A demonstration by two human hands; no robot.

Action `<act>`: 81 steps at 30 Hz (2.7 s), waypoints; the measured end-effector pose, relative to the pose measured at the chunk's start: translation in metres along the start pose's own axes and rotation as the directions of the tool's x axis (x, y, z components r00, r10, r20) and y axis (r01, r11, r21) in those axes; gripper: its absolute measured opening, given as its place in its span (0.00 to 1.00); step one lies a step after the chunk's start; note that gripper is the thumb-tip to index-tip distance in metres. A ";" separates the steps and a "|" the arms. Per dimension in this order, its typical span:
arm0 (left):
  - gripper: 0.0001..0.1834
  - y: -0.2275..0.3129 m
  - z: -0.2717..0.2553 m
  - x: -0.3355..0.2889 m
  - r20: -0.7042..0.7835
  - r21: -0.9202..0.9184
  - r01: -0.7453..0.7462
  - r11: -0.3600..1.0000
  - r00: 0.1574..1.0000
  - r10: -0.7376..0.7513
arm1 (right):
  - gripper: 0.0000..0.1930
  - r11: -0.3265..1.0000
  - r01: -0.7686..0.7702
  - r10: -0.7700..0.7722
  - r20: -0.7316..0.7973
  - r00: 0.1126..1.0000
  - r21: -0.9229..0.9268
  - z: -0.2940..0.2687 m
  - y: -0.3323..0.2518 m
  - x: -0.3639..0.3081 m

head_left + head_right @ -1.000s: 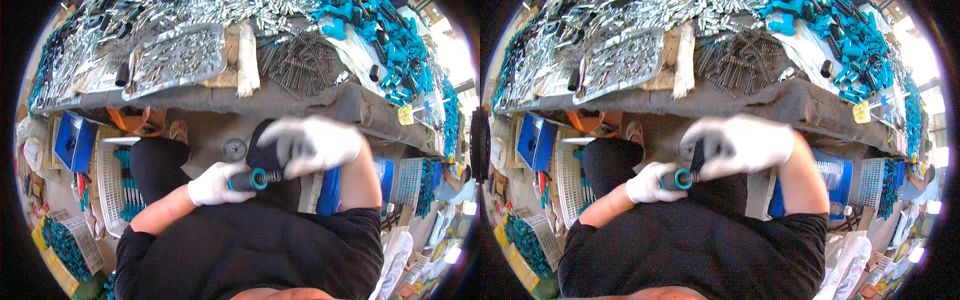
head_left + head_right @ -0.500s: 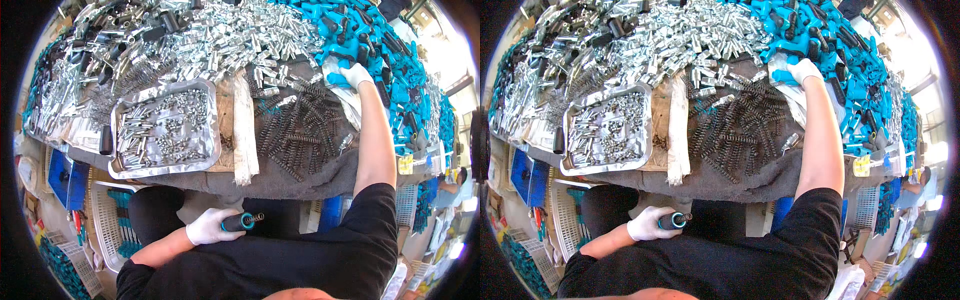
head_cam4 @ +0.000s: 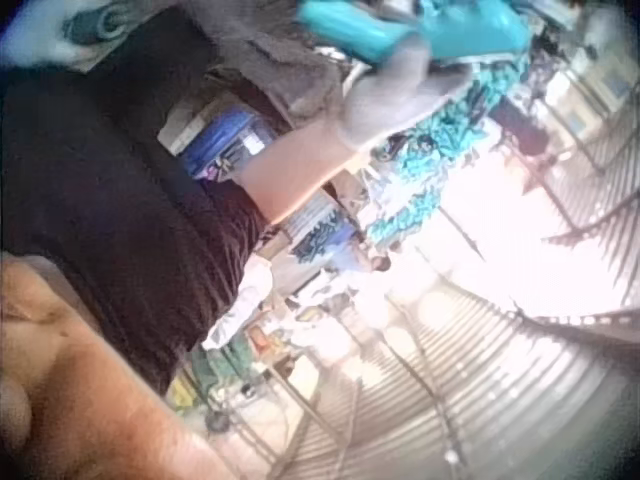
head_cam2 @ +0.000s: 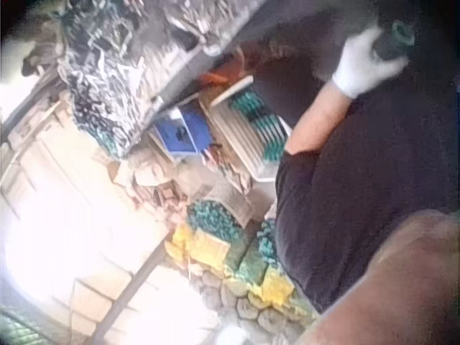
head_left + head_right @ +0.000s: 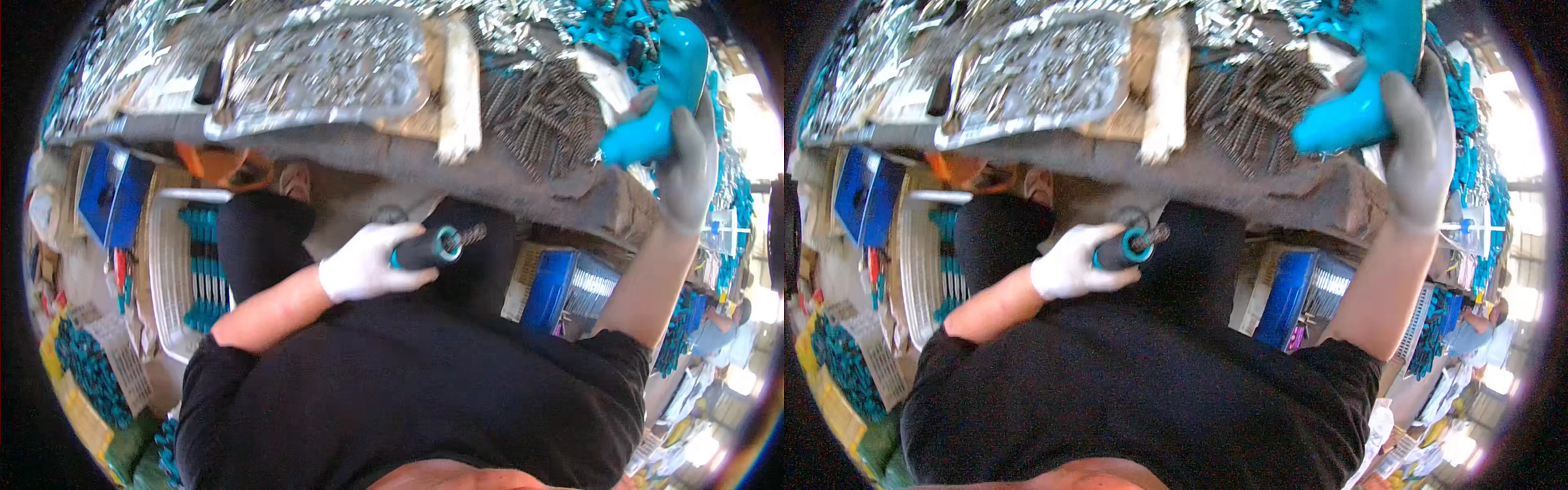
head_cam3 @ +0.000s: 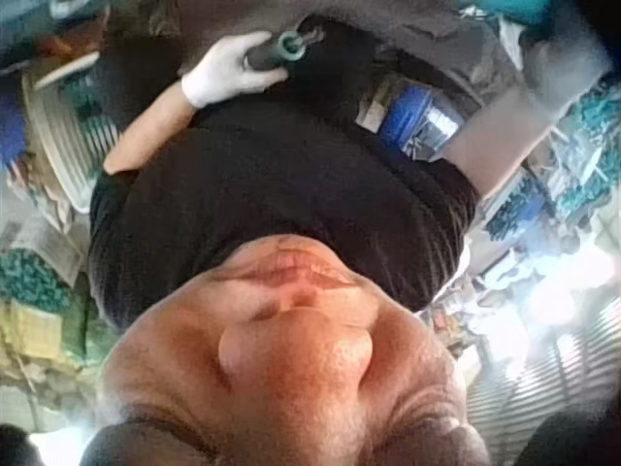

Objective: The person assembles tools by fitting springs, metal components, and plastic handles together by hand, then places the assembled tools into a plastic basket.

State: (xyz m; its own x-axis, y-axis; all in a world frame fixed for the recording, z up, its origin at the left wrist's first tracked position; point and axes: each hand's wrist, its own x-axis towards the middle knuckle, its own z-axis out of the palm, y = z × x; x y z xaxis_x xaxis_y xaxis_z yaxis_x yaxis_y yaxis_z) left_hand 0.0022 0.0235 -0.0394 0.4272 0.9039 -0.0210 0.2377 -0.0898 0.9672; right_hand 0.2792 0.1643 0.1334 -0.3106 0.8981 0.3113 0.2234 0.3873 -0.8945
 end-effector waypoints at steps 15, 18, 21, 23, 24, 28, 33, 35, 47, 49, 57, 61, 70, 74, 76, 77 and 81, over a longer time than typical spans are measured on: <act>0.16 0.053 0.019 -0.090 0.228 -0.222 0.250 0.942 0.953 -0.199 | 0.36 0.921 0.264 -0.336 0.242 0.910 0.288 0.117 -0.023 -0.139; 0.18 0.046 0.024 -0.100 0.170 -0.176 0.214 0.961 0.968 -0.184 | 0.38 0.818 0.510 -0.299 0.560 0.773 -0.267 0.103 -0.044 -0.134; 0.19 0.041 0.023 -0.108 -0.035 0.066 0.044 0.997 0.999 -0.042 | 0.37 0.802 0.374 -0.039 0.584 0.811 -0.466 0.093 -0.066 -0.144; 0.19 0.041 0.020 -0.108 -0.080 0.230 -0.016 0.973 0.996 0.035 | 0.32 0.785 0.350 0.024 0.589 0.808 -0.512 0.082 -0.056 -0.150; 0.17 0.043 0.018 -0.108 -0.087 0.396 -0.069 0.916 0.990 0.113 | 0.28 0.748 0.367 0.054 0.601 0.797 -0.554 0.079 -0.054 -0.152; 0.15 0.041 0.020 -0.106 -0.093 0.687 -0.053 0.725 0.983 0.160 | 0.22 0.672 0.410 0.191 0.680 0.708 -0.616 0.071 -0.049 -0.155; 0.16 0.039 0.021 -0.105 -0.054 0.731 -0.083 0.677 0.982 0.179 | 0.27 0.832 -0.029 0.413 0.585 0.698 -0.554 0.079 -0.027 -0.160; 0.18 0.042 0.020 -0.101 -0.080 0.671 0.004 0.741 0.995 0.067 | 0.24 0.949 -0.158 0.288 0.544 0.788 -0.273 0.082 -0.014 -0.171; 0.17 0.034 0.030 -0.095 0.037 0.002 0.151 0.989 0.988 -0.151 | 0.19 0.973 0.074 0.030 0.441 0.897 -0.218 0.087 -0.027 -0.157; 0.17 0.041 0.030 -0.092 0.020 0.021 0.115 0.993 0.993 -0.115 | 0.25 0.930 -0.127 0.264 0.387 0.884 -0.344 0.084 -0.020 -0.153; 0.18 0.050 0.027 -0.084 -0.083 0.672 0.072 0.737 0.996 -0.022 | 0.30 0.810 -0.574 0.573 0.365 0.733 -0.120 0.086 0.003 -0.169; 0.20 0.017 0.036 -0.082 -0.046 0.291 0.034 0.956 0.999 -0.021 | 0.16 0.995 -0.096 0.095 0.143 0.985 -0.005 0.102 0.007 -0.173; 0.14 0.049 0.027 -0.091 0.225 -0.140 0.443 0.886 0.885 -0.407 | 0.29 0.908 0.276 -0.095 0.487 0.868 -0.315 0.081 -0.029 -0.149; 0.14 0.032 0.025 -0.093 0.099 0.084 0.120 0.989 0.987 -0.128 | 0.26 0.767 0.338 0.032 0.559 0.829 -0.545 0.068 -0.031 -0.146; 0.14 0.042 0.023 -0.093 0.073 0.174 0.128 0.976 0.987 -0.142 | 0.24 0.718 0.396 0.061 0.619 0.783 -0.572 0.064 -0.038 -0.141; 0.14 0.045 0.022 -0.093 0.048 0.268 0.135 0.954 0.987 -0.153 | 0.22 0.666 0.456 0.090 0.670 0.737 -0.591 0.063 -0.039 -0.140; 0.15 0.036 0.025 -0.097 -0.013 0.360 0.056 0.931 0.998 -0.055 | 0.16 0.717 0.534 -0.063 0.721 0.690 -0.448 0.067 -0.036 -0.136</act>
State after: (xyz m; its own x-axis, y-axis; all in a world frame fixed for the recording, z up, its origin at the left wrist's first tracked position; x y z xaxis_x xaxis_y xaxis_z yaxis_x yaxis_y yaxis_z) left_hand -0.0092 -0.0779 -0.0087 0.4024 0.9127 -0.0705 0.5591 -0.1840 0.8084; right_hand 0.2511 0.0143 0.1016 -0.8945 0.4452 0.0403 0.4085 0.8507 -0.3307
